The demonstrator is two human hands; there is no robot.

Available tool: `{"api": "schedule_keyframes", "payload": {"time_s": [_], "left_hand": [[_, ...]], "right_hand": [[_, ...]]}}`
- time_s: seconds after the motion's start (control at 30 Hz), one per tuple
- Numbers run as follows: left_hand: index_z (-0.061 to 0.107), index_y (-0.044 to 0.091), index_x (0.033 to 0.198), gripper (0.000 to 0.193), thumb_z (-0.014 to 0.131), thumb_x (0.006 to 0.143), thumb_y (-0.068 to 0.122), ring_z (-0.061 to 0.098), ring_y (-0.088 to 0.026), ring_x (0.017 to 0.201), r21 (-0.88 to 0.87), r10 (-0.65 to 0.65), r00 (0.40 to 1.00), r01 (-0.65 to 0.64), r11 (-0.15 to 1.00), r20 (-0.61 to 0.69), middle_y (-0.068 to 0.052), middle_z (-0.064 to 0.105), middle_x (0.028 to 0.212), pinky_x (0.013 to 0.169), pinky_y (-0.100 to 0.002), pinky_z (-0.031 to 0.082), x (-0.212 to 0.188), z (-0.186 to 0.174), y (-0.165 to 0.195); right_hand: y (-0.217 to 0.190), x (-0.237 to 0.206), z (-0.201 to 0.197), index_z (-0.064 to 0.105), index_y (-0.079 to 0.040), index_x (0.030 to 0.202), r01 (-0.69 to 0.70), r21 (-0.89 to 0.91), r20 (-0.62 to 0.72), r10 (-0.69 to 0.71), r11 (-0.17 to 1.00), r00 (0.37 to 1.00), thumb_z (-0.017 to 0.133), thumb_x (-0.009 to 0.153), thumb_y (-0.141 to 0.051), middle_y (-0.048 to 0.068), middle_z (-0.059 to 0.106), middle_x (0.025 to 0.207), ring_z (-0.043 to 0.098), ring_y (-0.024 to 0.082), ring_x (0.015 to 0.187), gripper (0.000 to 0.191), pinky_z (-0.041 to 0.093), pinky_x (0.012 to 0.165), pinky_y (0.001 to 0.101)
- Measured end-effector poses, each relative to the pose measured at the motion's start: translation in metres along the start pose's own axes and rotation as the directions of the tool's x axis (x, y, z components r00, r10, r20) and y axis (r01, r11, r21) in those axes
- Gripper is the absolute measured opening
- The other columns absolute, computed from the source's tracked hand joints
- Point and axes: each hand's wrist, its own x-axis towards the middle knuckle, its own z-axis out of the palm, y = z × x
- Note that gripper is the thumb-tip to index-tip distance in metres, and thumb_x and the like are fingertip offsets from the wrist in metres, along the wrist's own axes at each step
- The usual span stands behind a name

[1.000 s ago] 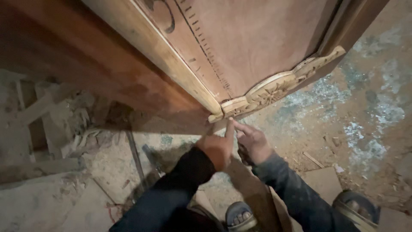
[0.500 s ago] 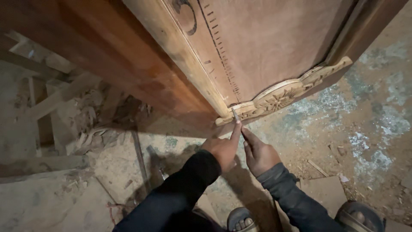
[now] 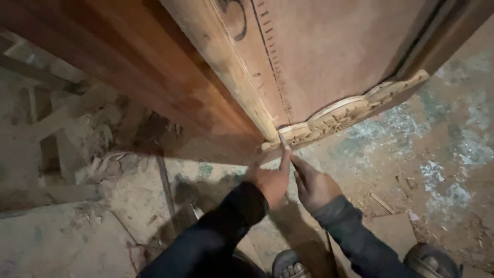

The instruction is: The person uses a power grinder to smooth the carved edge of a wooden furniture piece, then switches to a chisel to refine the carved details. The person works on the lower edge of the furniture, removing material and shaping the design.

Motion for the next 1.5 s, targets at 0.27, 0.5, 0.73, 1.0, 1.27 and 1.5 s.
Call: {"api": "schedule_keyframes", "payload": {"time_s": [0.27,0.5,0.73,1.0,1.27,1.5], "left_hand": [[-0.013,-0.004,0.162,0.12,0.073,0.086,0.029,0.074,-0.035,0.077,-0.14,0.004,1.0,0.0,0.99,0.028,-0.016,0.077,0.081,0.112,-0.052,0.033,-0.01,-0.021,0.001],[-0.014,-0.005,0.161,0.118,0.072,0.087,0.028,0.071,-0.043,0.08,-0.113,0.009,0.999,-0.004,0.994,0.036,-0.018,0.075,0.084,0.107,-0.067,0.036,-0.008,-0.008,0.011],[-0.017,-0.002,0.161,0.118,0.071,0.088,0.024,0.072,-0.042,0.08,-0.174,-0.02,0.997,0.033,0.984,0.079,-0.024,0.073,0.089,0.101,-0.067,0.042,-0.004,-0.001,0.01],[-0.016,0.0,0.159,0.122,0.076,0.084,0.024,0.071,-0.04,0.082,-0.187,0.01,0.998,0.0,0.982,0.056,-0.021,0.074,0.091,0.108,-0.063,0.038,-0.008,-0.007,0.005],[-0.015,0.003,0.164,0.112,0.068,0.09,0.021,0.072,-0.038,0.077,-0.165,-0.028,0.999,0.035,0.986,0.047,-0.017,0.076,0.084,0.106,-0.06,0.033,0.001,0.001,0.005],[-0.009,0.013,0.171,0.11,0.064,0.089,0.016,0.073,-0.037,0.079,-0.189,0.012,0.988,-0.041,0.981,-0.153,-0.017,0.074,0.084,0.086,-0.052,0.048,0.004,0.007,0.004]], "right_hand": [[0.003,0.004,-0.003,0.061,-0.01,0.137,-0.049,-0.028,0.036,0.05,0.998,0.998,0.057,0.097,-0.016,0.028,0.071,0.106,0.068,0.047,0.096,0.042,0.057,0.077,0.0498],[0.017,-0.008,0.001,0.062,-0.008,0.136,-0.036,0.005,-0.001,0.036,0.999,0.999,0.06,0.096,-0.016,0.028,0.071,0.108,0.069,0.045,0.101,0.041,0.058,0.078,0.0464],[0.009,-0.009,0.001,0.06,-0.011,0.14,-0.142,-0.022,0.036,0.142,0.99,0.989,0.057,0.098,-0.018,0.027,0.071,0.109,0.07,0.044,0.102,0.042,0.057,0.081,0.0468],[0.01,-0.004,-0.003,0.06,-0.005,0.138,-0.018,0.052,-0.011,0.019,0.998,1.0,0.056,0.098,-0.018,0.028,0.071,0.114,0.069,0.044,0.104,0.042,0.058,0.082,0.0459],[0.014,-0.002,-0.002,0.061,-0.003,0.135,0.008,0.047,-0.034,-0.007,0.999,0.999,0.056,0.099,-0.015,0.03,0.07,0.116,0.068,0.044,0.108,0.038,0.057,0.084,0.0441],[0.017,0.001,-0.001,0.063,-0.004,0.134,-0.013,0.027,-0.041,0.014,1.0,0.999,0.056,0.101,-0.015,0.029,0.07,0.115,0.068,0.044,0.11,0.036,0.058,0.085,0.0437]]}}
